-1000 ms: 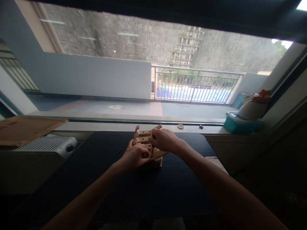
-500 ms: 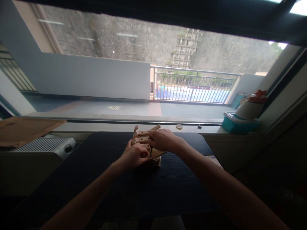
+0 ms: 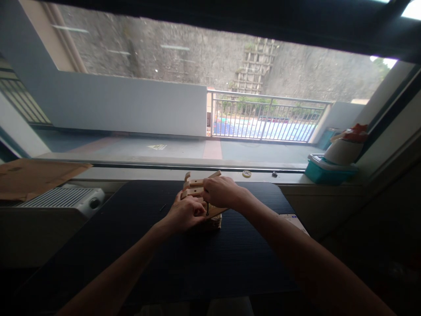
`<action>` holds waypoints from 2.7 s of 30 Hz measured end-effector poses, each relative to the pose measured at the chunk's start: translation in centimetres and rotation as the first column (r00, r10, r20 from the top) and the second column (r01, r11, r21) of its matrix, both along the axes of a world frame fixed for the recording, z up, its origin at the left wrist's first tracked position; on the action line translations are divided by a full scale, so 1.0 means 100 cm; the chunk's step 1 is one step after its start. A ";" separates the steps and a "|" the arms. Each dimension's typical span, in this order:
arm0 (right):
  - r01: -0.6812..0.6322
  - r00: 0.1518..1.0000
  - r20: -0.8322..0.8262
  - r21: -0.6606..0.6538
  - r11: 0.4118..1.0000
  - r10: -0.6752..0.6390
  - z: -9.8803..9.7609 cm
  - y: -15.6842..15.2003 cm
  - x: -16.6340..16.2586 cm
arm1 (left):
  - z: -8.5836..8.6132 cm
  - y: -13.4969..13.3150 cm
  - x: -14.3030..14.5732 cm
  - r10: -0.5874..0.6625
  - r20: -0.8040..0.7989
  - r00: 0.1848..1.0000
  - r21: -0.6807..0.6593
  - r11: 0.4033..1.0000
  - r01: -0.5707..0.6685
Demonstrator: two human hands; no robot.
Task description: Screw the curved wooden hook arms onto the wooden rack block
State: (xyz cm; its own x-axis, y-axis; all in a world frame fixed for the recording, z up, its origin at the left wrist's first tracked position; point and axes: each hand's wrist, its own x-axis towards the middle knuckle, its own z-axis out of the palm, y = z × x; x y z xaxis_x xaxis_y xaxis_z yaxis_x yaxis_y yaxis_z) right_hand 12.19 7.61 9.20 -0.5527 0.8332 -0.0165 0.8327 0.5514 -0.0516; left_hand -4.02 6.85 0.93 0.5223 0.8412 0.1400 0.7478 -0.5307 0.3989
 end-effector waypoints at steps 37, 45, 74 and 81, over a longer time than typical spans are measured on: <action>-0.043 0.995 -0.097 -0.075 0.996 0.036 0.005 0.002 0.008 | 0.002 0.000 0.000 -0.018 0.005 1.000 -0.020 1.000 0.018; -0.075 0.997 -0.035 -0.051 0.996 0.073 0.018 -0.003 0.009 | -0.007 0.005 -0.002 -0.013 0.022 1.000 -0.012 1.000 0.013; -0.027 0.997 -0.067 -0.040 0.999 0.024 0.007 0.003 0.005 | -0.013 0.006 -0.003 -0.010 0.036 0.999 0.025 1.000 0.009; -0.026 0.999 -0.041 -0.065 0.998 0.024 0.014 0.001 0.008 | -0.012 0.008 -0.004 -0.053 0.057 0.997 0.032 0.998 0.051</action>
